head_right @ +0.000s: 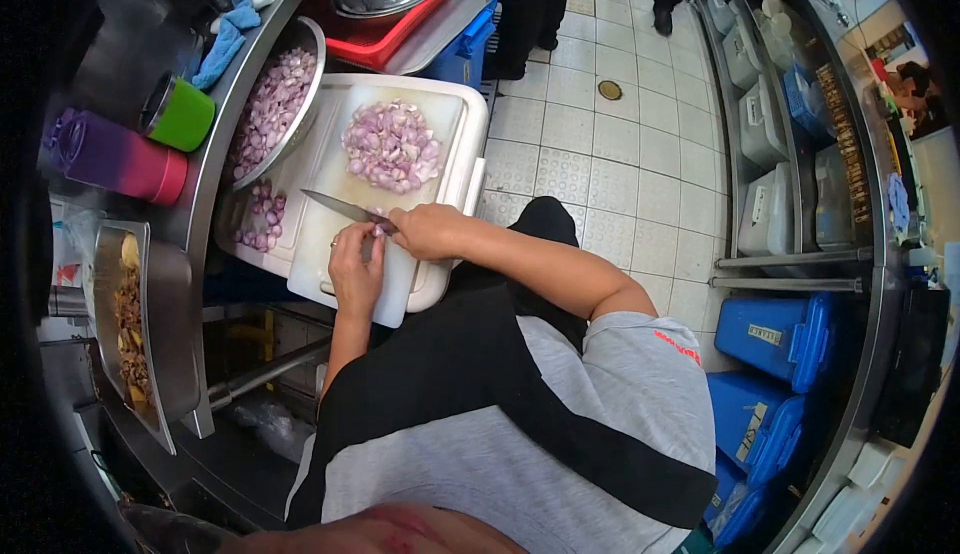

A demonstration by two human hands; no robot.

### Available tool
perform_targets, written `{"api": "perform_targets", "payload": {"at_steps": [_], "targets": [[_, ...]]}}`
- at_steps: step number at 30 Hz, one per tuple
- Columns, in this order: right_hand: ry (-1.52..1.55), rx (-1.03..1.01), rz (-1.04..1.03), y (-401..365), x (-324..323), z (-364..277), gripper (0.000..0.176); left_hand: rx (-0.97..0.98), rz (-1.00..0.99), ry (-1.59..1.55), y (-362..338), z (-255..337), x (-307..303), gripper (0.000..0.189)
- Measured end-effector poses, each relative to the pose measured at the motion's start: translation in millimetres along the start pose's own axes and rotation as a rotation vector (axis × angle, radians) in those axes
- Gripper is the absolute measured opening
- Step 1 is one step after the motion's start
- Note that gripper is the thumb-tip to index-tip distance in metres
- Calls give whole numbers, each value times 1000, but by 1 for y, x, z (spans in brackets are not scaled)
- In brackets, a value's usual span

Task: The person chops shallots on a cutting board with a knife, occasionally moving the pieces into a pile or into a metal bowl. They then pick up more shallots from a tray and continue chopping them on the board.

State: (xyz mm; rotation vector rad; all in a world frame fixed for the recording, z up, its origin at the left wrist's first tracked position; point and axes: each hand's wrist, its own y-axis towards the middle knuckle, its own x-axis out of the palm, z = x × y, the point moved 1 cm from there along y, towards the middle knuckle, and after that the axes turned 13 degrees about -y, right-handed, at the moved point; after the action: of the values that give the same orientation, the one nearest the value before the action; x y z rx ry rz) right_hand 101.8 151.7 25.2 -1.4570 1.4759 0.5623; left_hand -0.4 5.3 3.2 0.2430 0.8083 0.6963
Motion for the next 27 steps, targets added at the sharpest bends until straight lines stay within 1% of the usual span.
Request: {"api": "perform_targets", "payload": {"at_steps": [2, 4, 8, 10, 11, 13, 15, 19, 21, 23, 25, 27], "targets": [[-45, 4, -19, -4, -9, 4, 35, -16, -11, 46, 1, -1, -4, 20], [-91, 6, -50, -7, -15, 8, 36, -46, -29, 169, 2, -1, -8, 18], [-156, -8, -11, -16, -13, 8, 34, -31, -1, 166, 0, -2, -6, 19], [-217, -73, 116, -23, -11, 3, 28, -37, 53, 107, -3, -2, -8, 18], [-243, -81, 146, -24, -8, 3, 27, -62, 58, 130, -4, -3, -9, 18], [-262, -97, 183, -29, 1, 1, 26, 14, 84, 74, -6, -5, -10, 17], [-304, -129, 235, -30, 6, 2, 25, 23, 78, 37, -8, -8, -13, 15], [-326, -153, 211, -37, -7, -8, 24, -26, 85, 31, -7, -5, -16, 13], [-335, -142, 199, -45, -14, -12, 23, -57, 57, 21, -6, -5, -16, 11], [-331, -142, 197, -51, -15, -13, 23, -55, 55, 21, -7, -8, -15, 11], [-327, -142, 197, -48, -9, -11, 23, -51, 53, 22, -7, -9, -15, 11], [-299, -161, 259, -34, 4, -9, 23, -40, 71, 25, -8, -10, -14, 11]]}}
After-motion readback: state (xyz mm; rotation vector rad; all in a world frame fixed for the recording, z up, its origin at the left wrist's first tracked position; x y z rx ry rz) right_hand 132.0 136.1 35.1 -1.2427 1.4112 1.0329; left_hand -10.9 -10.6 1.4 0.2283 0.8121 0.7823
